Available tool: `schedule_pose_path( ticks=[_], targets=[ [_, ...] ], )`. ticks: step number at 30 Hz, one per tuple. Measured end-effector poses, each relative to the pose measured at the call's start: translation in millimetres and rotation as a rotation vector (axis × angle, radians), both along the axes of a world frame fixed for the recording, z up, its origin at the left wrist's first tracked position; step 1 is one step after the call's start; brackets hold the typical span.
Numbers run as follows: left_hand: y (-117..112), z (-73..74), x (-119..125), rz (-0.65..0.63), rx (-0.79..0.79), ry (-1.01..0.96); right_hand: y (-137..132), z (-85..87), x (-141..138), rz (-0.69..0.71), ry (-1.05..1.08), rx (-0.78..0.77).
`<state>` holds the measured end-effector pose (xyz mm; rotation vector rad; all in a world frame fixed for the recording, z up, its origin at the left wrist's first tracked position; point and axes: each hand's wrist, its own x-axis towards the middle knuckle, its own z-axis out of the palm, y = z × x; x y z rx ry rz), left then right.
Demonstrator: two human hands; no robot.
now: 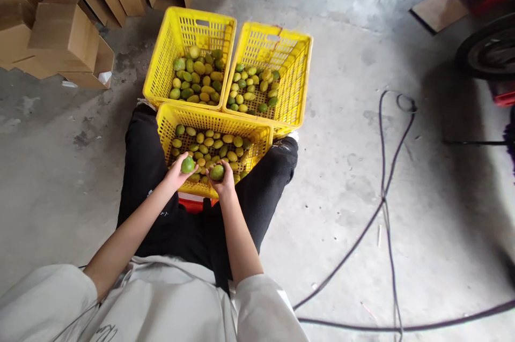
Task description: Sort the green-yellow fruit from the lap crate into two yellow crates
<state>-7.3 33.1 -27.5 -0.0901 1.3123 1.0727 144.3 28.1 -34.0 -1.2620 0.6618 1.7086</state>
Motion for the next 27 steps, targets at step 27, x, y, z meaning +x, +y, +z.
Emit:
schedule_pose_path(
  ticks=[27],
  targets=[
    [1.6, 10.6, -2.8, -0.242, -0.15, -0.071, 1.3, -12.6, 14.2, -0.059, -0.227, 0.052]
  ],
)
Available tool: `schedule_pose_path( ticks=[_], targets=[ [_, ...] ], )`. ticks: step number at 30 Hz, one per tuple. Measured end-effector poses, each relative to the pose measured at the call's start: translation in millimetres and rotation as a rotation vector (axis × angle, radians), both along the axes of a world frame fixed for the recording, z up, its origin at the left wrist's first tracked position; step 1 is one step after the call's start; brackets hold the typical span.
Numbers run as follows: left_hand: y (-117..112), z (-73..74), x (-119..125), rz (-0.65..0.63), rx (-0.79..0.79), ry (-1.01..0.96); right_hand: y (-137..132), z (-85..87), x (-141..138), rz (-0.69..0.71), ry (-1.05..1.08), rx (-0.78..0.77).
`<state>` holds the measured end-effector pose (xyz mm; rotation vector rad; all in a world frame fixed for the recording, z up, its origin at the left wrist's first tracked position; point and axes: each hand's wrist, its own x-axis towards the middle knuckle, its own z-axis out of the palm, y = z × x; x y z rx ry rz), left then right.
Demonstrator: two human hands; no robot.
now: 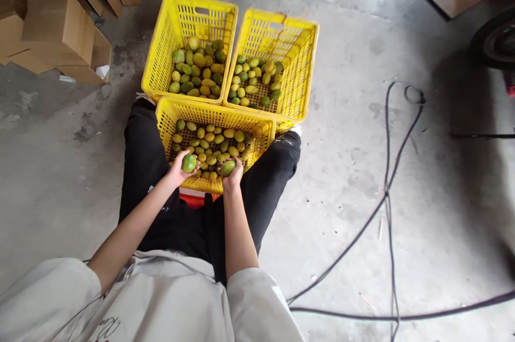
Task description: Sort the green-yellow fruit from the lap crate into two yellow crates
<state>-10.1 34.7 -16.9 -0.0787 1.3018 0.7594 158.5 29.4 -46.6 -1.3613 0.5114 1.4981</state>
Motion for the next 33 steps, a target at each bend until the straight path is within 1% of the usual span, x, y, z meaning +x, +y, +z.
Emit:
schedule_pose_path(
  ticks=[4, 9, 12, 15, 19, 22, 25, 28, 33],
  targets=[
    [0.3, 0.0, -0.1, -0.015, -0.003, 0.0, 0.2, -2.6, -0.1, -0.022, 0.021, -0.013],
    [-0.1, -2.5, -1.1, 0.001, 0.019, 0.008, 1.4, -2.4, -5.4, -0.037, -0.036, -0.035],
    [0.5, -2.0, -0.4, 0.006, 0.011, 0.023, 1.5, -0.9, -6.5, -0.015, 0.033, -0.116],
    [1.4, -0.2, 1.0, 0.013, 0.003, 0.024, 0.6, 0.2, -6.3, 0.056, 0.131, -0.172],
    [0.5, -0.8, 2.3, 0.034, 0.023, 0.035, -0.9, -0.6, -7.4, 0.103, 0.132, -0.139],
    [-2.1, -3.7, 2.9, 0.022, 0.099, 0.078, -1.8, -2.6, -8.9, 0.133, 0.096, -0.131],
    [-4.2, -5.1, 3.7, -0.004, 0.159, 0.118, -2.0, -5.0, -9.6, 0.148, 0.046, -0.092],
    [-4.1, -4.1, 4.6, 0.003, 0.144, 0.137, -0.6, -6.8, -10.1, 0.143, 0.01, -0.056],
    [-1.7, -1.9, 5.7, 0.011, 0.1, 0.135, 2.0, -6.5, -13.7, 0.146, -0.077, -0.072]
  ],
)
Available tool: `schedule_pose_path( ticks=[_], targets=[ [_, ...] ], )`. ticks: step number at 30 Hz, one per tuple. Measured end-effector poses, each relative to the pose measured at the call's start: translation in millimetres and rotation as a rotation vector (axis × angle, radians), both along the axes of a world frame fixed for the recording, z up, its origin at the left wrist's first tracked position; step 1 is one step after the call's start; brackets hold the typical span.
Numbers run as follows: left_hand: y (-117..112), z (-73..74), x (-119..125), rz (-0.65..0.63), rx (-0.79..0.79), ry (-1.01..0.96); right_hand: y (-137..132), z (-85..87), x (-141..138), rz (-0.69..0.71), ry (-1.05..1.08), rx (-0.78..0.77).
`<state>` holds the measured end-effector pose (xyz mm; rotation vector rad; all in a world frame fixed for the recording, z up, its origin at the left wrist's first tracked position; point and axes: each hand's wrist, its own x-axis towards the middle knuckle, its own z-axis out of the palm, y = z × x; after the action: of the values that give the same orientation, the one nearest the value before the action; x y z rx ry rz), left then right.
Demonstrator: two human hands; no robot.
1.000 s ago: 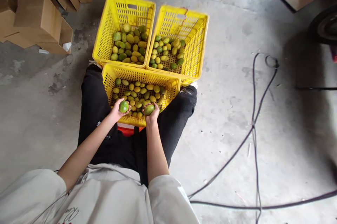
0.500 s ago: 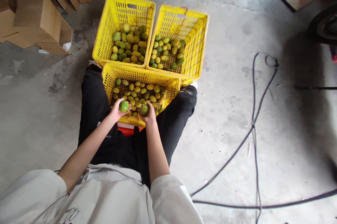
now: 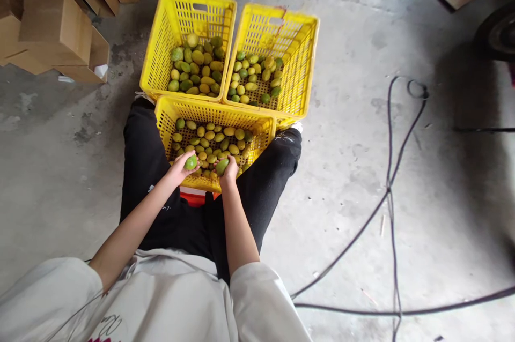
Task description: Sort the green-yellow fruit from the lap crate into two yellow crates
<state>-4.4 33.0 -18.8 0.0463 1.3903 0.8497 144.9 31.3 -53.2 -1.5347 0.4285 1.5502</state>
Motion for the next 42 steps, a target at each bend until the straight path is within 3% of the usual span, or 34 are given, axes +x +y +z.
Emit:
schedule_pose_path(
  ticks=[6, 16, 26, 35, 42],
  targets=[
    [-1.1, -1.6, -0.2, -0.001, 0.001, -0.002, -0.4, 1.7, -1.9, -0.027, -0.066, 0.02],
    [-0.6, 1.3, 0.8, 0.009, -0.006, -0.038, -0.5, -12.2, 2.3, -0.096, -0.123, 0.028],
    [-1.3, -5.7, -0.6, 0.113, 0.01, 0.052, 1.7, 1.3, 0.0, -0.079, 0.04, 0.073],
    [-0.8, -16.2, -3.2, 0.08, -0.04, 0.052, -0.7, -2.7, 2.8, -0.039, 0.103, 0.015],
    [-0.9, -9.6, -5.0, 0.056, 0.08, 0.04, -3.1, 2.0, 3.1, 0.042, 0.181, -0.03]
  ],
)
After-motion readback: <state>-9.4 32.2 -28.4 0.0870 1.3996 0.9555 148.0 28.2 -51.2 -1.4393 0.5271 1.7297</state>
